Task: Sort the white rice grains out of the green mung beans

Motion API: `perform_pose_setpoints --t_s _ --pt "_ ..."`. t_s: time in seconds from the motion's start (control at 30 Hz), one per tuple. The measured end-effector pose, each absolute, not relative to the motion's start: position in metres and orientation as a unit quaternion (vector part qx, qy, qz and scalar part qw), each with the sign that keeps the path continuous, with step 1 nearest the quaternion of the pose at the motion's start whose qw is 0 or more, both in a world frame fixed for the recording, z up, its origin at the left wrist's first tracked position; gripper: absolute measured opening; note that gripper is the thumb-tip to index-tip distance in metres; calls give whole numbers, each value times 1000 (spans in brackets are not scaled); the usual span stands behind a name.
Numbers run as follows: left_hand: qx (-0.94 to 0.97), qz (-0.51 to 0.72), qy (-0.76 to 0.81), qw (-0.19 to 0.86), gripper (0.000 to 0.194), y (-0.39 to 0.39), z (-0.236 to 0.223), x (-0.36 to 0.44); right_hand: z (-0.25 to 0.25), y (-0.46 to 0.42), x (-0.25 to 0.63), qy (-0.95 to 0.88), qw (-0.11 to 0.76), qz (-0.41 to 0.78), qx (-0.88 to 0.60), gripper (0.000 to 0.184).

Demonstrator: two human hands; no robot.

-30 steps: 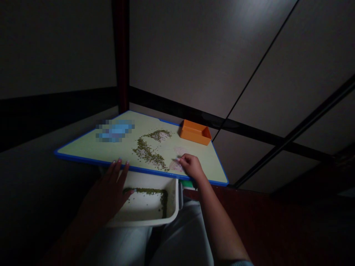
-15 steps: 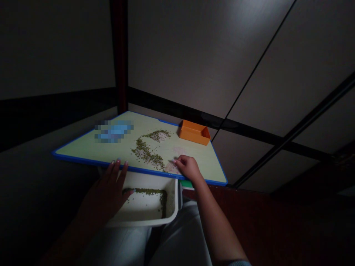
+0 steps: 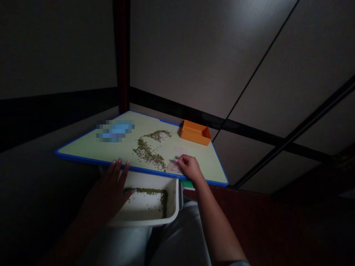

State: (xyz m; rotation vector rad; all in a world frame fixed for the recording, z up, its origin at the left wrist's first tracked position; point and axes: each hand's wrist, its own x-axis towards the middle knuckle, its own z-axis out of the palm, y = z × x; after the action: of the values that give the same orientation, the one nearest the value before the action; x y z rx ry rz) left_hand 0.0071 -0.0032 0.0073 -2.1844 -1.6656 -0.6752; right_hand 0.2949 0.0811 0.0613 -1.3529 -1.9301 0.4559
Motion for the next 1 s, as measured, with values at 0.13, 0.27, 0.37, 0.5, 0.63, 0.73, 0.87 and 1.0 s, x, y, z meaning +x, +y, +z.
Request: perform_pose_setpoints --t_s 0.13,0.27,0.37,0.5,0.63,0.73,0.87,1.0 --pt "-763 -245 -579 152 81 -3 8 7 63 82 292 -754 355 162 -528 32" --pt "-760 -245 -584 146 83 -4 10 8 65 81 290 -761 351 160 -521 33" --pt "-759 -239 -587 148 82 -5 11 8 65 80 290 -761 352 167 -520 33" --pt "-761 -227 -589 151 82 -5 9 8 64 80 291 -761 350 175 -517 33" --pt "-759 -228 -591 154 81 -4 9 8 63 80 292 -760 359 176 -513 32" --pt "-761 -233 -587 149 81 -5 10 8 64 79 292 -759 360 185 -510 32" --pt "-760 -234 -589 146 83 -6 11 8 67 78 291 -767 354 189 -501 32" --pt "-755 -236 -595 143 82 -5 10 8 68 78 290 -768 347 170 -510 32"
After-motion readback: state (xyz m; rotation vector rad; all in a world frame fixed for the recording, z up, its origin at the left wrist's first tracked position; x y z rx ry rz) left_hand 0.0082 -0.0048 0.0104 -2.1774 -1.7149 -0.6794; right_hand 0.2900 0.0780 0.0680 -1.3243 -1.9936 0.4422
